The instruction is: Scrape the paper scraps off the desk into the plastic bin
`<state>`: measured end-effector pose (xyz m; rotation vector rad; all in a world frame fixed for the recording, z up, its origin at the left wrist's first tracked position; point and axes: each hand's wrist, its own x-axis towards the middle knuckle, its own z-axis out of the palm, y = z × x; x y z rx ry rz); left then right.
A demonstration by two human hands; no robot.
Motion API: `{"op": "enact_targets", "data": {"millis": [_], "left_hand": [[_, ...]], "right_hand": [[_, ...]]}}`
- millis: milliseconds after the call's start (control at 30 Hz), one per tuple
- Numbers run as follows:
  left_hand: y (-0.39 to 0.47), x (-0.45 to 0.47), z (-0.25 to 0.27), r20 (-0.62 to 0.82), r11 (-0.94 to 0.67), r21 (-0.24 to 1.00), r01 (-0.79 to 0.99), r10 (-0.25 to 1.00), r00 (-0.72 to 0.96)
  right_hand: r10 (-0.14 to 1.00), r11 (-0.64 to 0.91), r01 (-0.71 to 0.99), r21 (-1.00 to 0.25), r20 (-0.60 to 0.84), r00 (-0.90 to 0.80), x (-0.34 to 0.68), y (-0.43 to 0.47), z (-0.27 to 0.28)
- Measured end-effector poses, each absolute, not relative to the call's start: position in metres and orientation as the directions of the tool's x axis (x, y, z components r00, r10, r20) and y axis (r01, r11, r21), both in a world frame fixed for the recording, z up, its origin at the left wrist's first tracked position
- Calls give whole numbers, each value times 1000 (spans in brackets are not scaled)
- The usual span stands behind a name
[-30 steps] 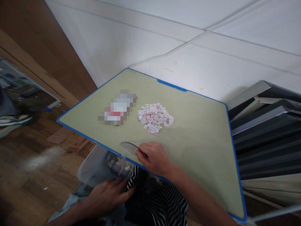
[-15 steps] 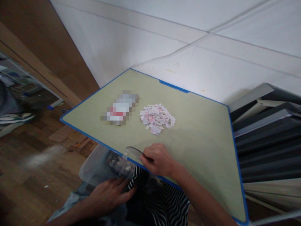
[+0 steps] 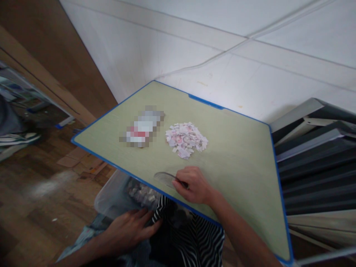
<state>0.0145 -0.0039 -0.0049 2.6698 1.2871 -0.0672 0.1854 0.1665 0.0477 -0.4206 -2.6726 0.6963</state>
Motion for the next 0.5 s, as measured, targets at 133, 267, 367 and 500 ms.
{"op": "enact_targets", "data": {"millis": [133,267,367,500], "left_hand": [[-5,15,-3,-127,-609,147,779,769,626],[-5,15,-3,-132,-606,152,781,771,624],[-5,15,-4,-127,-603,157,782,773,622],[-4,14,-4,-133,-607,147,781,770,623]], "right_hand": [[305,837,153,-525,215,-928,183,165,47],[268,837,129,-532,194,-944,183,163,48],[249,834,110,-541,190,-950,183,164,49],[285,834,119,-539,236,-929,182,165,48]]}}
